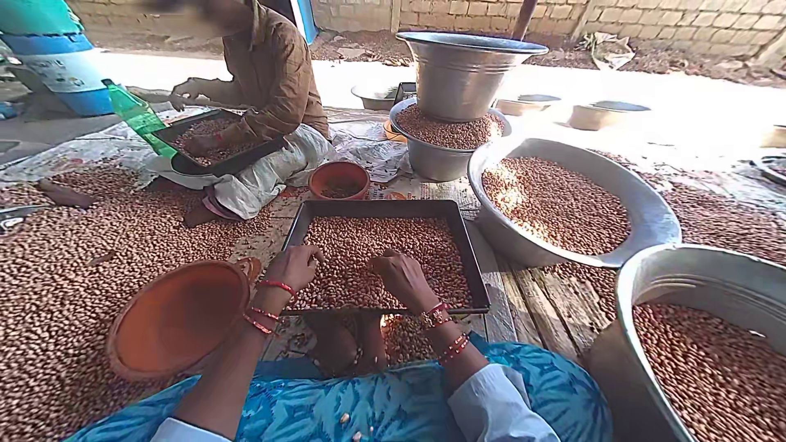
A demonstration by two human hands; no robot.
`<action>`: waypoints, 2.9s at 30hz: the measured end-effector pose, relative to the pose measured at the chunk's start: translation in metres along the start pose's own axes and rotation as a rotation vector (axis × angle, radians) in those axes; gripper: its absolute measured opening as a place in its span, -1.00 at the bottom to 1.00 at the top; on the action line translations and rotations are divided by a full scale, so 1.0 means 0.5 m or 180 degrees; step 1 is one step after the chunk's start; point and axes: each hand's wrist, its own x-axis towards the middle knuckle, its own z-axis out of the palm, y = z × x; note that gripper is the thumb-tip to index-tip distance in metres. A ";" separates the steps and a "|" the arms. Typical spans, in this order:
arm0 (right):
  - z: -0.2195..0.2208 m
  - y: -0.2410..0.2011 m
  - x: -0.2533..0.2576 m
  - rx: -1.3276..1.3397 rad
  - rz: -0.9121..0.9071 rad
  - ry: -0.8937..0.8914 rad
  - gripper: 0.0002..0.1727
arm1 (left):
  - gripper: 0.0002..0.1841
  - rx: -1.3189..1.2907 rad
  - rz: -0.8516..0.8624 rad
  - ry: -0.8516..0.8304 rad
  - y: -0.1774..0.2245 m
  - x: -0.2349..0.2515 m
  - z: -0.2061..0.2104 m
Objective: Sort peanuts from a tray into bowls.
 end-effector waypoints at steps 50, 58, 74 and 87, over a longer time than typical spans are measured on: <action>-0.042 0.067 -0.006 0.1963 -0.0401 0.0317 -0.50 | -0.29 -0.3522 0.0611 -0.0050 0.065 0.010 0.101; -0.091 0.146 -0.039 0.0138 0.1398 -0.0284 -0.53 | -0.61 -0.1731 0.0603 0.0595 0.010 0.026 0.042; -0.089 0.061 -0.032 0.0207 0.0867 0.0122 -0.72 | -0.72 -0.0262 0.1116 0.0529 0.112 0.030 0.109; -0.051 0.069 -0.026 -0.0381 0.0454 -0.0897 -0.76 | -0.76 -0.0944 0.1347 -0.0205 0.079 -0.006 0.069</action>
